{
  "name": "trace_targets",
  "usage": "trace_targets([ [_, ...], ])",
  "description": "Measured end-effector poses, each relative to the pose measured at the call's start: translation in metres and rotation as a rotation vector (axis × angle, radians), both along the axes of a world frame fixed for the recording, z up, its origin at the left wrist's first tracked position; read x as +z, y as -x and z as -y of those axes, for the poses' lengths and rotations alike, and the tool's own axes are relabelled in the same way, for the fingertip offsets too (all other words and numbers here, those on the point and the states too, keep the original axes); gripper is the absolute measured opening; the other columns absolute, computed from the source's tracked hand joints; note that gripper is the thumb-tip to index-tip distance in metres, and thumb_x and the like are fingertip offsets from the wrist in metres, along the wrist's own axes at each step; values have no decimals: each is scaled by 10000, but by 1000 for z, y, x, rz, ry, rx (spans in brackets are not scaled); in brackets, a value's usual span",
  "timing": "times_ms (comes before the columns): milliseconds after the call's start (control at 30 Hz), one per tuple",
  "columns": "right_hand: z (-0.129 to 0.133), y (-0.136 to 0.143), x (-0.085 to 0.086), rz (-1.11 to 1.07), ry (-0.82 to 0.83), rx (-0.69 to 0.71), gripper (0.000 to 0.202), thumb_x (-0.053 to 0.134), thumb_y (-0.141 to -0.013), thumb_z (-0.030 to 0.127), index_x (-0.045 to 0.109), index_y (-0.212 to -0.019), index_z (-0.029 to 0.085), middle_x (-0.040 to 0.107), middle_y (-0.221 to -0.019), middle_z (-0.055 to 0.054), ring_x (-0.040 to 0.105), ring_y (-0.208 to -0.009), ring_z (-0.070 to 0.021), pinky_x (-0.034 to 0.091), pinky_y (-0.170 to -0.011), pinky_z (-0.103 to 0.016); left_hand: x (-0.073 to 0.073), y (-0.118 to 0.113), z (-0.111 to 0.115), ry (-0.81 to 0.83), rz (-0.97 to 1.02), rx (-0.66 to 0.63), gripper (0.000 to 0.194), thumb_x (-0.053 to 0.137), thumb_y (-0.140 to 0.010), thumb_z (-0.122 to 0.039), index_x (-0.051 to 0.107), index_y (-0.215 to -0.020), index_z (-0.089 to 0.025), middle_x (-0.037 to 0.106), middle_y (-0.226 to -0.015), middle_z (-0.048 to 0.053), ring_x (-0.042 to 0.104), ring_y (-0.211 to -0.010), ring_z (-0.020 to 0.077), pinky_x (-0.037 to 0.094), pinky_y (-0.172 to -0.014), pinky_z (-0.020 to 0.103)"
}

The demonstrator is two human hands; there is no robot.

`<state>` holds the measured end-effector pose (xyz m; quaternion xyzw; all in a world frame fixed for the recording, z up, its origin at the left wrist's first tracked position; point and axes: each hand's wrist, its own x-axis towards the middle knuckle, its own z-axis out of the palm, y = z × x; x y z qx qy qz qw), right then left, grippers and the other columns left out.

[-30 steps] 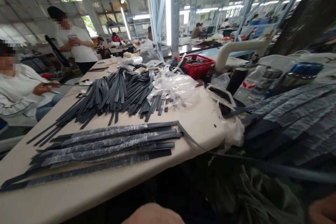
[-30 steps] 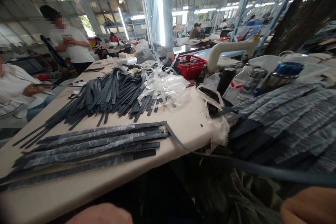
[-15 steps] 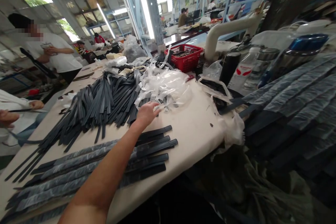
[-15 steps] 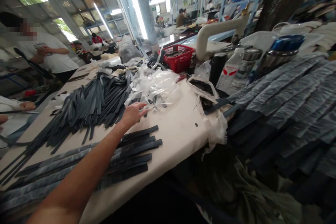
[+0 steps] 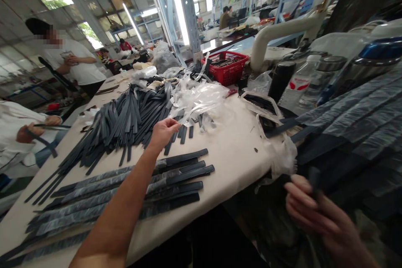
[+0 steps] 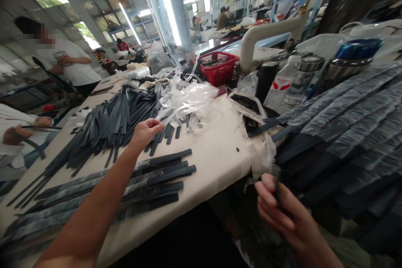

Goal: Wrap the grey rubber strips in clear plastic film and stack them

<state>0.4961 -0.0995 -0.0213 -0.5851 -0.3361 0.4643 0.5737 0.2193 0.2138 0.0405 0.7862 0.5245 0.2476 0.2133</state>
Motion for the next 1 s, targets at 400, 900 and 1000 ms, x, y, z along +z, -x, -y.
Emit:
trace_targets([
  [400, -111, 133, 36, -327, 57, 476, 336, 771, -735, 502, 733, -915, 221, 727, -894, -55, 495, -514, -102, 409, -457, -230, -18, 53, 183, 597, 910, -12, 366, 718, -760, -505, 587, -817, -168, 706, -713, 21, 676, -642, 167, 555, -707, 321],
  [900, -114, 192, 61, 234, -136, 768, 338, 719, -780, 525, 709, -850, 194, 635, -567, 5, 586, -508, -145, 476, -520, -264, -34, 116, 245, 455, 300, -51, 357, 561, -879, -387, 667, -611, -176, 540, -522, -37, 456, -518, 124, 312, -529, 260],
  [1000, -111, 191, 60, 223, -133, 711, 340, 718, -780, 534, 701, -833, 199, 646, -583, 4, 586, -508, -140, 494, -550, -273, -36, 118, 244, 554, 434, -28, 337, 620, -839, -402, 685, -610, -164, 544, -520, -35, 449, -517, 116, 320, -534, 255],
])
